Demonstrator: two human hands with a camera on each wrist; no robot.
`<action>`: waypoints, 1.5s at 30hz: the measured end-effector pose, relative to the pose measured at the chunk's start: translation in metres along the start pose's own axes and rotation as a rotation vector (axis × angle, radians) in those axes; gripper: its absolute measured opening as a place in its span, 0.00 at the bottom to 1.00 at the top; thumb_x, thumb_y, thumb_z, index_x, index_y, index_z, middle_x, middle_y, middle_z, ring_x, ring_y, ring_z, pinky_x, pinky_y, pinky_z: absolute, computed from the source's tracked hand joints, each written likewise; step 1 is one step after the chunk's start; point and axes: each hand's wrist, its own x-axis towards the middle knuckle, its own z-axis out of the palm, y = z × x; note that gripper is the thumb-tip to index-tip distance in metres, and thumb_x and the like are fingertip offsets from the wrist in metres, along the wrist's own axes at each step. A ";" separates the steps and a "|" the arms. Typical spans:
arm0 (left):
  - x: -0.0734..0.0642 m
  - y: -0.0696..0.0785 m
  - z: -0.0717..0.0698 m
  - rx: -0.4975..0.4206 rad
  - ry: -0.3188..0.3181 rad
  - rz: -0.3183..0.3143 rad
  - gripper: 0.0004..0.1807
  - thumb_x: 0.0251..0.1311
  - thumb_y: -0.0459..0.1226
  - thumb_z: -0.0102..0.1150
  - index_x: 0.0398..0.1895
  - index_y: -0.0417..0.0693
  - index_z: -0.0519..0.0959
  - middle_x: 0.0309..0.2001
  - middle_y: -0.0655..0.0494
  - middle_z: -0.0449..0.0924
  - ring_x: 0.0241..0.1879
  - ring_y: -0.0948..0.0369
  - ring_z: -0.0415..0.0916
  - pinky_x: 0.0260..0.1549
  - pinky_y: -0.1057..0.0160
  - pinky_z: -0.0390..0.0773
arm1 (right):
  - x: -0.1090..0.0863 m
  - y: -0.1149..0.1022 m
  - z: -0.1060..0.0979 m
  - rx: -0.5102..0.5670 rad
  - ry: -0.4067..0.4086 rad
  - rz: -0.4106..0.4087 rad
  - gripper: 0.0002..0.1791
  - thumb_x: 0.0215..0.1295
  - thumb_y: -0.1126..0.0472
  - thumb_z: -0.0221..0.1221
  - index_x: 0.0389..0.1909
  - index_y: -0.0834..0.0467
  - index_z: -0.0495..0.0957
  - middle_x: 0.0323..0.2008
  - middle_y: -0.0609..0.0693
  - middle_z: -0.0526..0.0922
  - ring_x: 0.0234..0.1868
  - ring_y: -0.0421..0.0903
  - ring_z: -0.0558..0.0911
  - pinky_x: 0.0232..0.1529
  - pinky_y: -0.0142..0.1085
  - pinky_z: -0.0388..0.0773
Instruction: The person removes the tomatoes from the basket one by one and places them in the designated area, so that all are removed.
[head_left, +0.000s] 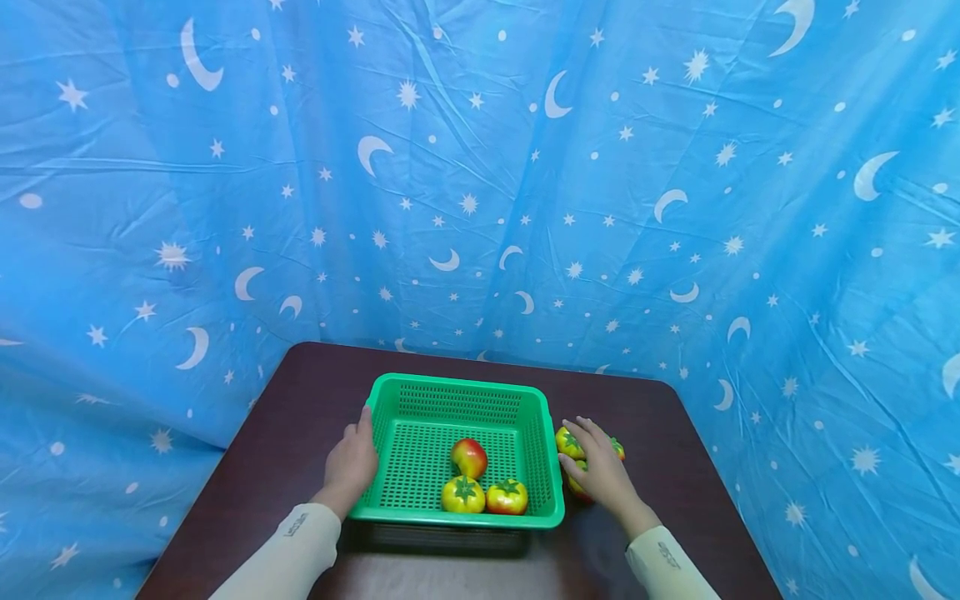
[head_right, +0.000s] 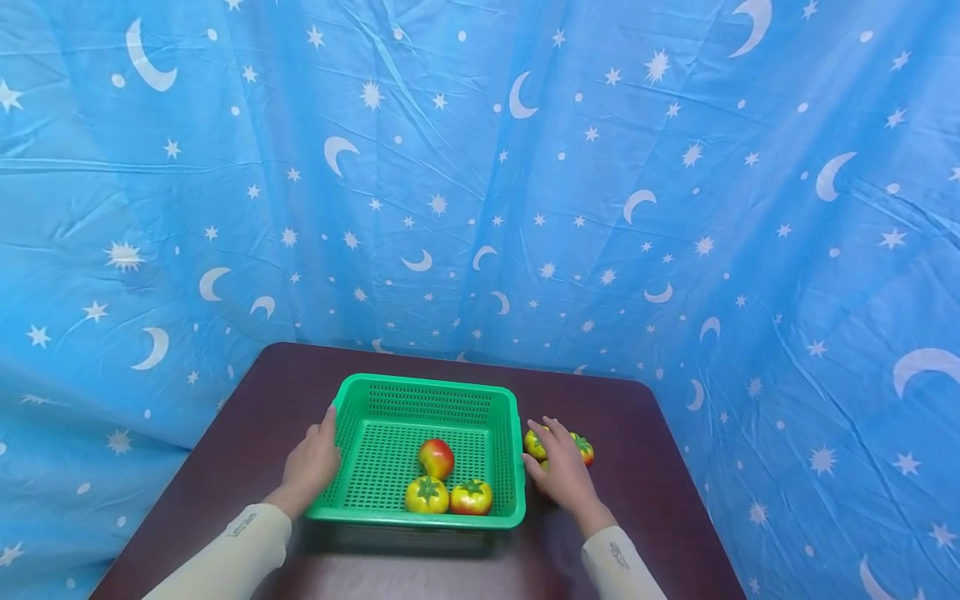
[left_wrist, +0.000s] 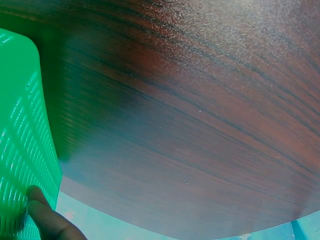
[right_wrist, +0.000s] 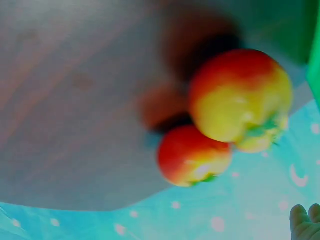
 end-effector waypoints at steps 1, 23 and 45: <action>0.000 0.000 0.000 0.001 0.002 0.001 0.34 0.73 0.31 0.44 0.80 0.38 0.47 0.54 0.33 0.73 0.36 0.50 0.77 0.44 0.43 0.80 | 0.002 -0.004 -0.001 -0.002 0.001 -0.010 0.34 0.65 0.53 0.65 0.72 0.50 0.69 0.73 0.58 0.66 0.74 0.61 0.65 0.66 0.66 0.66; -0.001 0.002 -0.002 -0.002 -0.003 -0.001 0.35 0.72 0.30 0.44 0.79 0.37 0.47 0.53 0.32 0.74 0.37 0.49 0.77 0.43 0.43 0.79 | 0.037 -0.083 0.004 -0.021 -0.163 -0.327 0.35 0.67 0.50 0.63 0.74 0.45 0.65 0.75 0.54 0.63 0.77 0.56 0.60 0.69 0.61 0.67; -0.001 0.002 -0.003 -0.004 -0.012 0.005 0.35 0.72 0.29 0.45 0.80 0.38 0.47 0.53 0.32 0.73 0.33 0.51 0.76 0.42 0.43 0.80 | 0.054 -0.098 0.026 -0.083 -0.308 -0.343 0.37 0.69 0.46 0.61 0.77 0.40 0.59 0.78 0.51 0.58 0.78 0.55 0.58 0.72 0.58 0.64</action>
